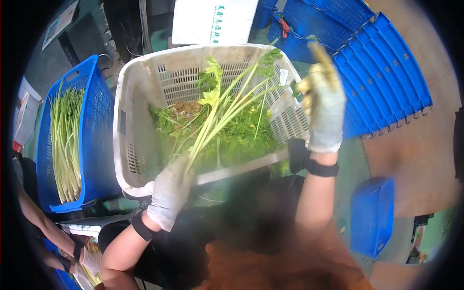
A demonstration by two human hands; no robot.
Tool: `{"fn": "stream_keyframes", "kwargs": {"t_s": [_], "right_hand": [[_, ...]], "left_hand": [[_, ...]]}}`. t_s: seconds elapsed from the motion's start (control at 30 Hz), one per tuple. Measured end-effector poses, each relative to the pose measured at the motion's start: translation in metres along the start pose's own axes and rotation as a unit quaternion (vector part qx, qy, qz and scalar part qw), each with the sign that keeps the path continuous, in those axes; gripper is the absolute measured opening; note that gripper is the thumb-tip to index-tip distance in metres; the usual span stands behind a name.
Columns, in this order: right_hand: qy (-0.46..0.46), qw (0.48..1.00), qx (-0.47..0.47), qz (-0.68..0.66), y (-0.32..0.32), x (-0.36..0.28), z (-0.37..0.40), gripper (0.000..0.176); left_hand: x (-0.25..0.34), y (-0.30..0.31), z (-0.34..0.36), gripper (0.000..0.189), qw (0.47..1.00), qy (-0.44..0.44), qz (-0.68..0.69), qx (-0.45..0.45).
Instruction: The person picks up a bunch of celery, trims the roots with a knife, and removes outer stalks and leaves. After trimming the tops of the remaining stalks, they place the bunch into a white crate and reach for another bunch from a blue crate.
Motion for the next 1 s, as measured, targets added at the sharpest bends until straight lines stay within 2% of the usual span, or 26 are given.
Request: {"fn": "stream_keyframes", "kwargs": {"t_s": [0.03,0.07,0.1,0.13,0.17,0.23,0.27,0.33,0.37,0.43,0.47,0.5,0.57,0.6,0.63,0.7,0.73,0.8,0.83,0.9,0.93,0.97,1.0], "right_hand": [[-0.054,0.995,-0.077,0.032,-0.02,0.01,0.006,0.062],[-0.077,0.99,-0.114,0.038,-0.043,0.02,0.019,0.07],[-0.179,0.958,-0.211,0.072,-0.053,0.042,0.029,0.082],[-0.265,0.93,-0.252,0.044,-0.064,0.06,0.04,0.09],[-0.286,0.923,-0.258,0.022,-0.07,0.081,0.042,0.096],[-0.288,0.925,-0.247,-0.001,-0.076,0.1,0.041,0.081],[-0.287,0.927,-0.243,-0.004,-0.072,0.108,0.039,0.081],[-0.377,0.854,-0.345,-0.097,-0.085,0.118,0.05,0.055],[-0.376,0.856,-0.342,-0.099,-0.086,0.121,0.053,0.055],[-0.349,0.874,-0.324,-0.095,-0.093,0.117,0.06,0.034],[-0.335,0.882,-0.332,-0.026,-0.089,0.12,0.057,0.041],[-0.335,0.882,-0.33,-0.025,-0.087,0.119,0.055,0.041],[-0.186,0.916,-0.337,0.109,-0.084,0.099,0.041,0.033],[-0.132,0.945,-0.269,0.129,-0.075,0.082,0.03,0.038],[-0.099,0.977,-0.186,0.039,-0.062,0.073,0.019,0.037],[-0.156,0.985,-0.031,-0.063,-0.015,0.074,0.0,0.036],[-0.153,0.986,-0.034,-0.062,-0.003,0.078,-0.006,0.036],[-0.218,0.931,-0.034,-0.291,0.006,0.093,-0.009,0.027],[-0.216,0.931,-0.032,-0.292,0.008,0.095,-0.008,0.027],[-0.241,0.916,0.055,-0.315,0.018,0.104,-0.002,0.02],[-0.257,0.909,0.083,-0.319,0.02,0.107,-0.001,0.023],[-0.254,0.908,0.087,-0.32,0.024,0.11,-0.001,0.023],[-0.279,0.887,0.047,-0.365,0.018,0.114,0.0,0.026]], "left_hand": [[0.002,0.001,-0.002,0.045,1.0,0.003,0.001,0.002],[0.011,0.006,-0.005,0.047,0.997,-0.032,-0.062,0.022],[0.019,0.01,-0.006,0.049,0.989,-0.069,-0.126,0.04],[0.023,0.012,-0.006,0.053,0.982,-0.085,-0.16,0.049],[0.024,0.012,-0.006,0.053,0.982,-0.088,-0.162,0.046],[0.025,0.011,-0.005,0.056,0.977,-0.083,-0.193,0.025],[0.024,0.011,-0.004,0.056,0.977,-0.087,-0.196,0.022],[0.017,0.007,-0.003,0.062,0.974,-0.073,-0.213,0.015],[0.014,0.008,-0.003,0.062,0.974,-0.077,-0.214,0.014],[0.01,0.011,0.0,0.065,0.981,-0.083,-0.173,0.018],[0.011,0.012,-0.001,0.065,0.981,-0.085,-0.172,0.016],[0.011,0.013,-0.002,0.067,0.986,-0.065,-0.151,0.016],[0.011,0.017,-0.004,0.071,0.99,-0.047,-0.128,0.018],[0.016,0.021,-0.004,0.07,0.986,-0.077,-0.145,0.032],[0.02,0.023,-0.004,0.07,0.98,-0.106,-0.162,0.047],[0.011,0.021,-0.001,0.071,0.984,-0.092,-0.149,0.043],[0.007,0.019,-0.001,0.072,0.987,-0.078,-0.138,0.035],[0.009,0.018,0.0,0.071,0.985,-0.063,-0.156,0.024],[0.009,0.017,-0.001,0.071,0.983,-0.048,-0.175,0.009],[0.013,0.017,-0.001,0.07,0.983,-0.051,-0.177,0.008],[0.014,0.017,-0.001,0.068,0.982,-0.051,-0.179,0.007],[0.014,0.016,-0.001,0.068,0.982,-0.055,-0.18,0.005],[0.013,0.014,0.001,0.068,0.988,-0.056,-0.144,0.003]]}}
Point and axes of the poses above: each hand's wrist, its own z-axis away from the middle knuckle, its own y-axis out of the back of the hand, x = y × z, the point moved 7 cm from there along -z, towards the middle knuckle, and after that the axes turned 7 degrees about -z, right-handed, at the moved point
